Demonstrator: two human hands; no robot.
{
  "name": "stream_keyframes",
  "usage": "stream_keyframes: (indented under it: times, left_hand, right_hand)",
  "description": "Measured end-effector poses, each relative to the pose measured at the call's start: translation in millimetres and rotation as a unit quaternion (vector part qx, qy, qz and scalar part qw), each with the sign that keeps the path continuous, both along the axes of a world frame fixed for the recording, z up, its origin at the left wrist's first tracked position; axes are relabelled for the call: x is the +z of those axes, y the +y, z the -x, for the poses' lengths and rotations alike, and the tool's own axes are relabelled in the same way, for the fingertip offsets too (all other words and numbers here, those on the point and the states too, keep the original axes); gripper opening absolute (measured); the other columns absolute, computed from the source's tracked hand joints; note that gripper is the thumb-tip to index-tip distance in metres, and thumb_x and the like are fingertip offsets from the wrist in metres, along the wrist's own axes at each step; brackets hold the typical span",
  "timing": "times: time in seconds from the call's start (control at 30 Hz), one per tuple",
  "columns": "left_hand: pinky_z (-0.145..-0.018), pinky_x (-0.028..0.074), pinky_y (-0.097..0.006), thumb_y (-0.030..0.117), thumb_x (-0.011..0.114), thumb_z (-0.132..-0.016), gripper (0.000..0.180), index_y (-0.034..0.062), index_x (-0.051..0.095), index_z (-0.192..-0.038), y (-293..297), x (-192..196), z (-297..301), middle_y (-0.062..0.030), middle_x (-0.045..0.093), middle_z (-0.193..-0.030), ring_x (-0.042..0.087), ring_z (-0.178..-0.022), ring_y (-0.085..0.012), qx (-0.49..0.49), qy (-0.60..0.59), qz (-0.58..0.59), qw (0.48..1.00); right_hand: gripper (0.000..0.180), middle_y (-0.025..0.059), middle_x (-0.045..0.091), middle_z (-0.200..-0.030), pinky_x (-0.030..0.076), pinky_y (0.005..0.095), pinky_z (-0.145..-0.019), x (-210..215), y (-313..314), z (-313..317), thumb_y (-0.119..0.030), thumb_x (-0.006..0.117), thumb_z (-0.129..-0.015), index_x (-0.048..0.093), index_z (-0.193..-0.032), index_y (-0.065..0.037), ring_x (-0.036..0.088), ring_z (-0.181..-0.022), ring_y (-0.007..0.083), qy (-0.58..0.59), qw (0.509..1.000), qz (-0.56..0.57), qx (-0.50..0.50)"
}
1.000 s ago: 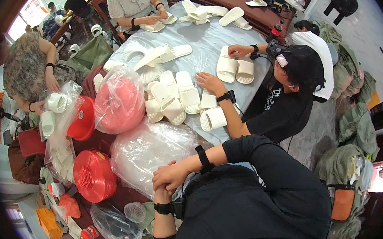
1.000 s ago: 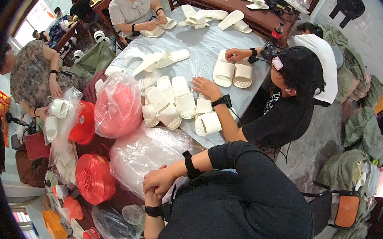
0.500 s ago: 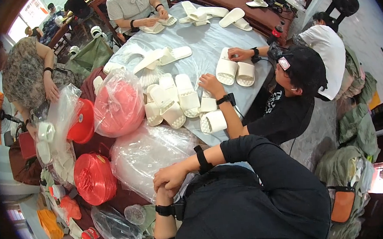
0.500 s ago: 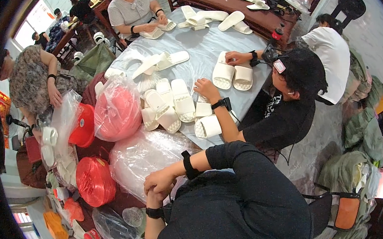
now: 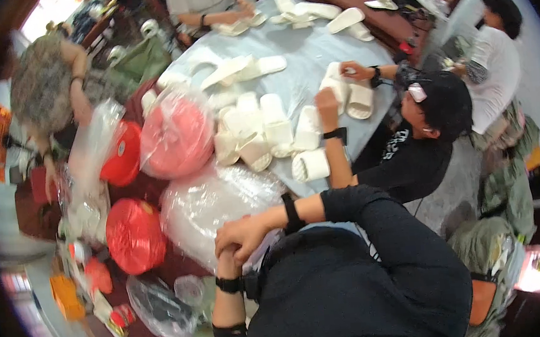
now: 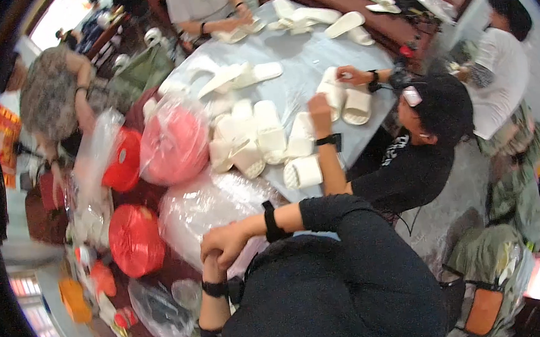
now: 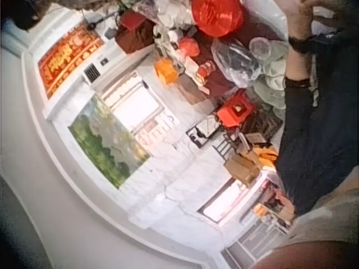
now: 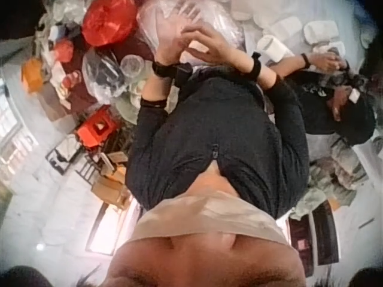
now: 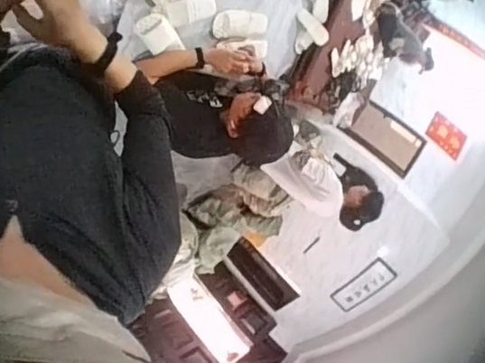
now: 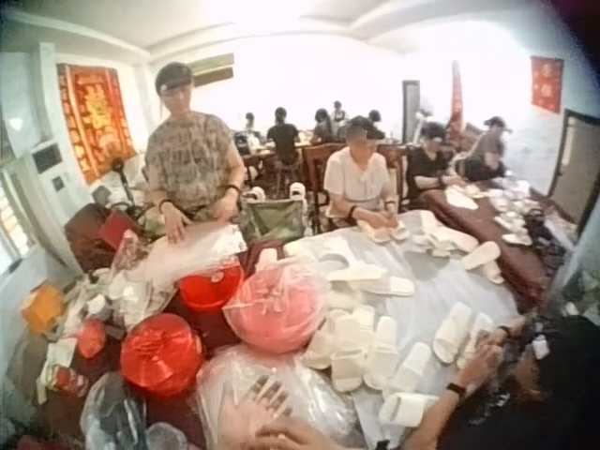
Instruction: Inspecting white sandals and packing them into plastic bags for shipping.
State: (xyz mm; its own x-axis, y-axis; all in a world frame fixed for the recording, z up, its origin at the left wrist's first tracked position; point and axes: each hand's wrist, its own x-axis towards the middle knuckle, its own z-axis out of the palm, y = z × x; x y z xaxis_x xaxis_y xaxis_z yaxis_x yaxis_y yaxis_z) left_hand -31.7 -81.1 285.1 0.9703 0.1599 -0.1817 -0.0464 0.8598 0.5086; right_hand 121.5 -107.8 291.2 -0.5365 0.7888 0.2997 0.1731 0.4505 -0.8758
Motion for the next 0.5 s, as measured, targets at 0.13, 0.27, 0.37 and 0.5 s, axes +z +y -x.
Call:
stream_keyframes:
  times: [0.13,0.27,0.37,0.5]
  left_hand:
    - [-0.086,0.043,-0.034,0.041,0.033,-0.094,0.045,0.0024,0.046,-0.114,19.1,21.7,-30.7,-0.0123,0.056,-0.11,0.054,-0.098,-0.0241,0.095,0.044,0.034,0.994]
    - [-0.087,0.043,-0.034,0.041,0.033,-0.094,0.045,0.0024,0.046,-0.114,34.7,26.1,-49.0,-0.0123,0.056,-0.11,0.054,-0.099,-0.024,0.186,0.068,0.053,0.979]
    - [-0.091,0.041,-0.037,0.049,0.026,-0.093,0.055,0.0032,0.042,-0.118,36.2,53.8,-54.8,-0.0125,0.052,-0.111,0.051,-0.102,-0.0258,0.278,0.159,0.075,0.944]
    - [-0.098,0.025,-0.043,0.065,0.026,-0.085,0.068,0.0096,0.035,-0.124,41.6,68.6,-51.7,-0.0098,0.033,-0.126,0.031,-0.115,-0.0222,0.347,0.111,0.113,0.924]
  right_hand:
    - [0.045,0.0171,0.062,-0.092,0.045,0.0422,-0.077,20.0,18.3,-13.6,-0.021,0.063,-0.059,0.062,-0.098,-0.001,0.057,-0.086,0.0347,0.018,0.997,-0.078,-0.022]
    - [0.043,0.0124,0.054,-0.105,0.039,0.0397,-0.083,50.7,15.9,-16.5,-0.002,0.058,-0.064,0.056,-0.107,-0.005,0.05,-0.096,0.0321,0.042,0.973,-0.166,-0.153]
    - [0.042,0.0117,0.054,-0.104,0.039,0.0388,-0.082,57.4,-2.7,-15.4,0.001,0.061,-0.065,0.056,-0.107,-0.005,0.05,-0.095,0.031,0.056,0.951,-0.153,-0.262]
    - [0.045,0.0109,0.053,-0.104,0.041,0.0366,-0.081,61.0,-19.4,-9.1,-0.002,0.068,-0.065,0.056,-0.108,-0.006,0.051,-0.093,0.0286,0.011,0.959,-0.179,-0.22]
